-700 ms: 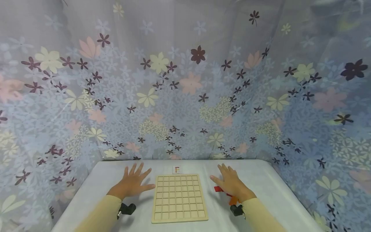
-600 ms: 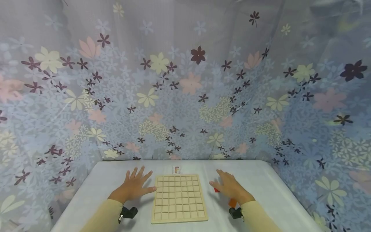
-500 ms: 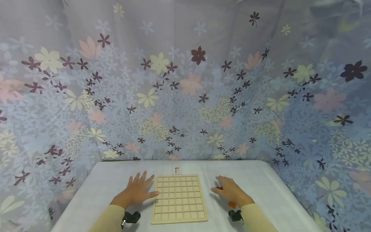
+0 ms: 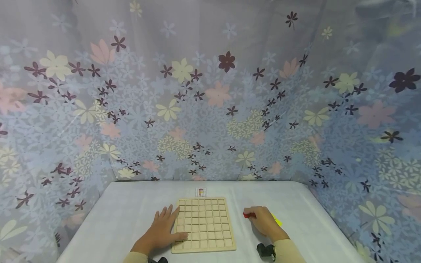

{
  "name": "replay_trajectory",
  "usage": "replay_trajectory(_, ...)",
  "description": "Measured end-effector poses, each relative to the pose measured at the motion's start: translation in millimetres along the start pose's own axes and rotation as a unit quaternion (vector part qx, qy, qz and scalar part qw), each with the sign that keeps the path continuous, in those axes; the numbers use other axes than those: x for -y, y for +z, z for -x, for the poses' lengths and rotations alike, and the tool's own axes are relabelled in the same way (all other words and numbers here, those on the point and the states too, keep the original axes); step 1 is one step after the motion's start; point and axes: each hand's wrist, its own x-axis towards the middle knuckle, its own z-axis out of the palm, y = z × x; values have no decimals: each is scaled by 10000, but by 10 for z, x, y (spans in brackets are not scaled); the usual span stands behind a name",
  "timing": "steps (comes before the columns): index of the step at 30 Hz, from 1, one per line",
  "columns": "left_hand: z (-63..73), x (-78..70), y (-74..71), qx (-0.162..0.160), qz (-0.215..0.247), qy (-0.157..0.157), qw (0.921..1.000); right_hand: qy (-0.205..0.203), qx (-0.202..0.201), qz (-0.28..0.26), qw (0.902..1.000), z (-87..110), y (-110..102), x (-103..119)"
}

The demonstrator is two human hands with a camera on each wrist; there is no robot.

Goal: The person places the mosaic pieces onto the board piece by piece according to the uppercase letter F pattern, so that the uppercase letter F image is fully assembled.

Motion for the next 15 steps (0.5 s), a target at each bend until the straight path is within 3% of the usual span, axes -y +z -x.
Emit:
replay_trajectory(8, 53, -84, 135, -189, -388, 93, 9990, 207, -435, -142, 9987, 36, 40, -8)
replay_trajectory(15, 66, -79, 169, -235, -586, 41, 9980, 224, -492, -329, 9980, 3, 55, 7)
